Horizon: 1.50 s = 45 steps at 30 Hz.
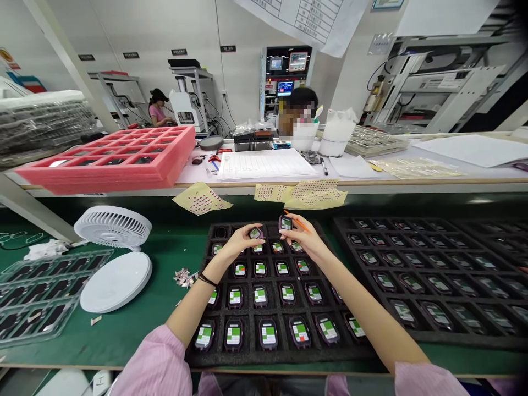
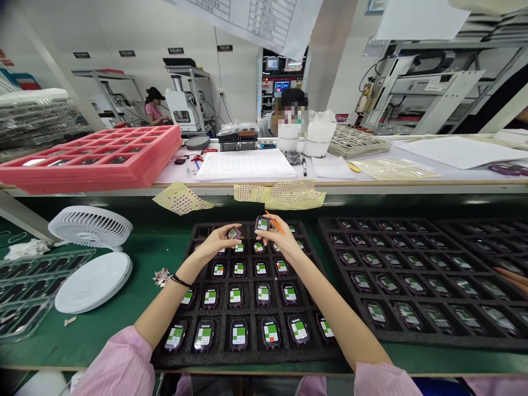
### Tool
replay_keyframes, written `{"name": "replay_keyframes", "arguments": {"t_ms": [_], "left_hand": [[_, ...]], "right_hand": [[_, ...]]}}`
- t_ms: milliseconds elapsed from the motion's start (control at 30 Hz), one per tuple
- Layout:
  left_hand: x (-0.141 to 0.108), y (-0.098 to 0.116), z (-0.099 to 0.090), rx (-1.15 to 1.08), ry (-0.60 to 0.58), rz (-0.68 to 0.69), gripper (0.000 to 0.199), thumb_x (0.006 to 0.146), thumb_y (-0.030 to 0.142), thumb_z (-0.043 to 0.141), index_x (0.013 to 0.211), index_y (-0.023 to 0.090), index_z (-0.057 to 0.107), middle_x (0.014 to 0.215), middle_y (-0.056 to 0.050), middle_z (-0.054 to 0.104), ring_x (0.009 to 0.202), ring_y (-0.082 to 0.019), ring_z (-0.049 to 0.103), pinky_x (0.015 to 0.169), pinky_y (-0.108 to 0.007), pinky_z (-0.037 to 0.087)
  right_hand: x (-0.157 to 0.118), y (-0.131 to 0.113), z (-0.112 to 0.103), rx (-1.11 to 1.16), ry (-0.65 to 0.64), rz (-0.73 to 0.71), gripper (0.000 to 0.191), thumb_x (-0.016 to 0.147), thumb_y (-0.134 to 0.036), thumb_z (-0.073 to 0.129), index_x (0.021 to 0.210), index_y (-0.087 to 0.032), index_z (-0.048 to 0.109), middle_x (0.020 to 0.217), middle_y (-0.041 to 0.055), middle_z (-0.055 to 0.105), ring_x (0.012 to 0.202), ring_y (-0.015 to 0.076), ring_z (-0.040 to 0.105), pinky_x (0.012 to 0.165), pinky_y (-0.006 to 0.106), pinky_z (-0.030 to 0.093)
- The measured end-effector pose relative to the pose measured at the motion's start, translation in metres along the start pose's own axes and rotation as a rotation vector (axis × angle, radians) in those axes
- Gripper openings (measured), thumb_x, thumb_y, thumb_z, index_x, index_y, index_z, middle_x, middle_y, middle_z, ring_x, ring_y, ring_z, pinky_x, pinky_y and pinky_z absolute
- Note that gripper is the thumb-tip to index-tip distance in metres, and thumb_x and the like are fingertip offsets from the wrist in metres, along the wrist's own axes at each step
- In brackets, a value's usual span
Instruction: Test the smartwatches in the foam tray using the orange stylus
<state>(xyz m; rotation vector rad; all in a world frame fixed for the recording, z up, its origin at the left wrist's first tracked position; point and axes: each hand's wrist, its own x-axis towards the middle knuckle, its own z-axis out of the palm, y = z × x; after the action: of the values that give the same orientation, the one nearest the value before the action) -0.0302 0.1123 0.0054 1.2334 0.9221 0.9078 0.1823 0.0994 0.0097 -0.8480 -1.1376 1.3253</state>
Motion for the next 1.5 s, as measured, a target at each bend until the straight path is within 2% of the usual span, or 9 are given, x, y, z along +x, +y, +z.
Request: {"name": "replay_keyframes", "arguments": {"t_ms": [133,267,433,633,900,1067,1200,1400,1500], "left_hand": [[0.001,-0.006,0.0,-0.092,-0.041,-0.025,0.064,0.056,0.013,0.084,0.115,0.015,0.06,0.106,-0.009,0.068,0.095,-0.021,0.066,0.082,-0.033,0.053],[0.001,-0.009,0.001,-0.141,-0.097,-0.049,0.063,0.057,0.012,0.084,0.115,0.015,0.059,0.11,-0.011,0.068,0.104,-0.026,0.065,0.087,-0.039,0.054],[-0.003,-0.008,0.004,-0.132,-0.132,-0.065,0.061,0.058,0.014,0.084,0.115,0.016,0.06,0.116,-0.012,0.064,0.099,-0.023,0.066,0.082,-0.036,0.057],[-0.007,-0.006,0.008,-0.073,-0.094,-0.072,0.062,0.063,0.02,0.083,0.12,0.017,0.058,0.113,-0.01,0.062,0.091,-0.019,0.067,0.078,-0.035,0.059],[-0.005,-0.007,0.005,-0.177,-0.019,-0.156,0.057,0.068,0.011,0.079,0.121,0.022,0.061,0.122,-0.009,0.062,0.082,-0.011,0.066,0.068,-0.021,0.053],[-0.006,-0.007,0.008,-0.258,-0.014,-0.207,0.042,0.081,0.015,0.066,0.123,0.016,0.058,0.128,-0.014,0.059,0.087,-0.016,0.069,0.074,-0.028,0.057],[-0.007,-0.01,0.013,-0.226,-0.042,-0.132,0.046,0.081,0.012,0.063,0.126,0.017,0.056,0.128,-0.013,0.058,0.086,-0.017,0.069,0.083,-0.037,0.057],[-0.006,-0.015,0.016,-0.091,-0.016,-0.08,0.035,0.09,0.024,0.054,0.124,0.015,0.058,0.125,-0.015,0.059,0.079,-0.017,0.069,0.068,-0.031,0.059],[-0.006,-0.016,0.017,-0.075,0.014,-0.078,0.035,0.092,0.026,0.051,0.125,0.015,0.057,0.125,-0.015,0.059,0.078,-0.016,0.068,0.061,-0.026,0.057]], "right_hand": [[-0.004,0.007,-0.001,-0.019,-0.012,0.018,0.048,0.058,-0.023,0.084,0.097,-0.022,0.056,0.079,-0.0021,0.061,0.058,0.014,0.064,0.043,0.024,0.047],[-0.011,0.012,-0.004,-0.046,-0.046,0.009,0.048,0.06,-0.023,0.083,0.099,-0.023,0.056,0.081,-0.0019,0.061,0.059,0.0143,0.065,0.044,0.024,0.049],[-0.016,0.012,-0.004,-0.06,-0.073,0.021,0.05,0.059,-0.022,0.083,0.1,-0.024,0.054,0.083,-0.0016,0.061,0.059,0.0144,0.065,0.044,0.024,0.049],[-0.02,0.009,-0.002,-0.08,-0.071,0.025,0.047,0.061,-0.024,0.082,0.099,-0.025,0.054,0.084,-0.001,0.061,0.06,0.0153,0.064,0.046,0.026,0.049],[-0.019,0.017,-0.005,-0.048,-0.063,0.05,0.047,0.062,-0.027,0.082,0.1,-0.025,0.055,0.082,-0.0013,0.061,0.06,0.016,0.066,0.046,0.026,0.049],[-0.022,0.012,-0.003,0.008,-0.103,0.131,0.034,0.073,-0.035,0.074,0.1,-0.025,0.057,0.086,-0.0009,0.06,0.066,0.0175,0.069,0.05,0.026,0.052],[-0.023,0.011,-0.003,-0.03,-0.136,0.144,0.036,0.072,-0.033,0.075,0.101,-0.026,0.056,0.094,0.0009,0.062,0.067,0.0166,0.069,0.052,0.026,0.053],[-0.024,0.013,-0.003,-0.123,-0.08,0.149,0.025,0.08,-0.041,0.065,0.095,-0.022,0.057,0.072,-0.0016,0.061,0.052,0.0157,0.067,0.041,0.022,0.046],[-0.025,0.01,-0.003,-0.101,-0.102,0.157,0.025,0.083,-0.041,0.062,0.098,-0.022,0.056,0.07,-0.0004,0.063,0.056,0.0181,0.069,0.042,0.023,0.048]]}}
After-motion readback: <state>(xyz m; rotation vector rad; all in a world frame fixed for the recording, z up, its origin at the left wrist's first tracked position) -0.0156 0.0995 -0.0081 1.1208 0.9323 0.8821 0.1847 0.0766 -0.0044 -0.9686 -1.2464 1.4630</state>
